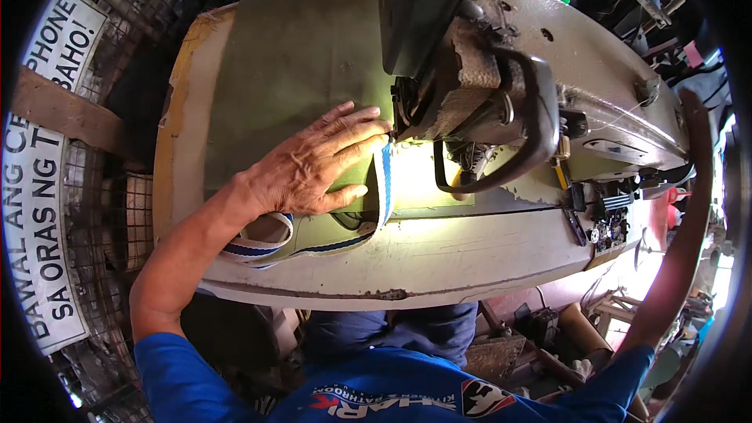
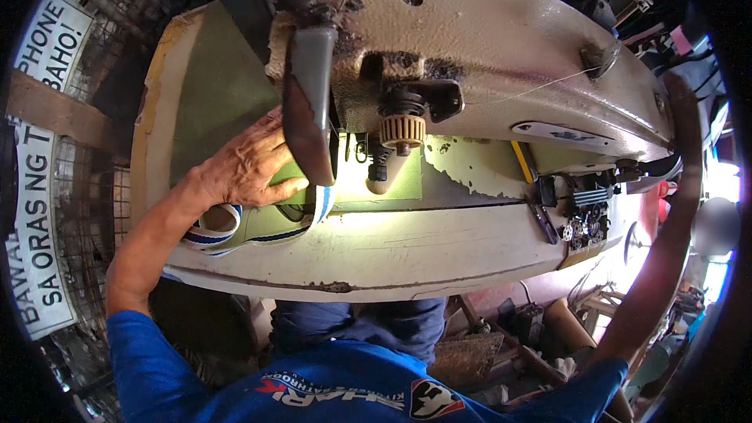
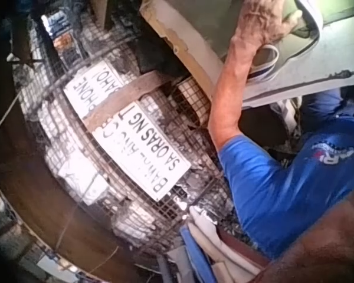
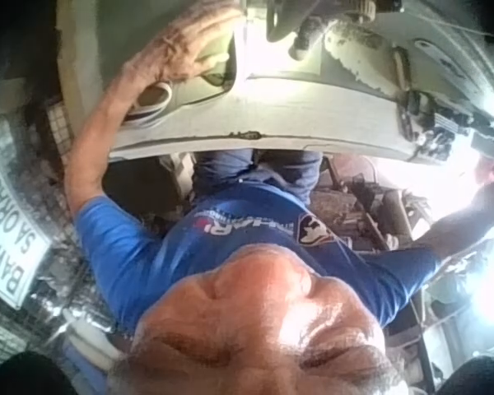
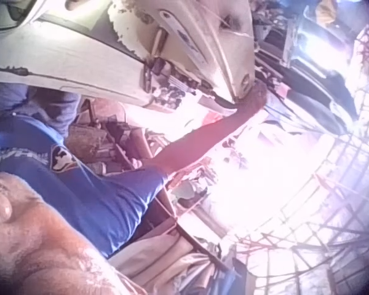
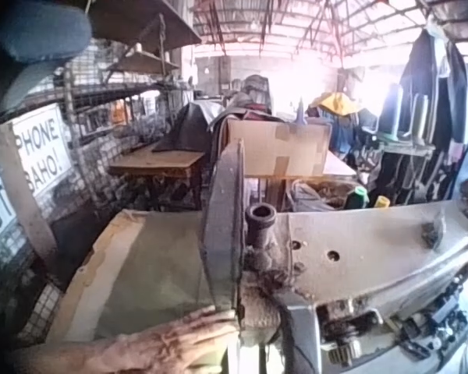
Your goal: The recorder uses an industrial sewing machine to sew straps and finish a green tote bag.
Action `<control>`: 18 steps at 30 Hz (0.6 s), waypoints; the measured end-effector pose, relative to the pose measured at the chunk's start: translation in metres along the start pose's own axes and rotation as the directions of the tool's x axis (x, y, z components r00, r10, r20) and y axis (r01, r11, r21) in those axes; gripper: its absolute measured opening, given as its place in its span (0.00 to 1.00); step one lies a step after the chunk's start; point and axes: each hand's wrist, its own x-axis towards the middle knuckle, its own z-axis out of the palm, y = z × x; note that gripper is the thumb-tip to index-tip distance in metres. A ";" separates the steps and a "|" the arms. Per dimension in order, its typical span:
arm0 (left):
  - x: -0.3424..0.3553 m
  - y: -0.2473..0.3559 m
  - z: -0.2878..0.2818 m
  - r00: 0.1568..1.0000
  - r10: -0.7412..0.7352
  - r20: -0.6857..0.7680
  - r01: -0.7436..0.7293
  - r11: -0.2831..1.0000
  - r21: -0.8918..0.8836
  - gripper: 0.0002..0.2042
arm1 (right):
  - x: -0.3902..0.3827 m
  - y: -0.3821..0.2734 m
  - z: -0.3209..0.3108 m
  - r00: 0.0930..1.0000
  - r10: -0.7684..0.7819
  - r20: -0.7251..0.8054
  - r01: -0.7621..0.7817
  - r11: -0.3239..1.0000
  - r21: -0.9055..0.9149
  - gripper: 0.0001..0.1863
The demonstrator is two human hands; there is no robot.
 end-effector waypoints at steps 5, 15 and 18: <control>0.000 -0.003 -0.003 0.997 -0.001 0.074 0.001 1.000 -0.003 0.30 | -0.094 0.030 0.091 0.914 0.055 -0.403 -0.053 0.998 0.016 0.21; 0.003 0.001 -0.007 0.999 -0.042 0.022 0.044 0.996 -0.076 0.29 | -0.100 -0.061 0.046 0.743 0.501 -0.443 -0.181 0.788 0.589 0.24; 0.002 0.003 -0.005 0.998 -0.051 0.029 0.051 0.999 -0.018 0.30 | -0.062 -0.043 0.007 0.864 0.383 -0.327 -0.147 0.812 0.564 0.24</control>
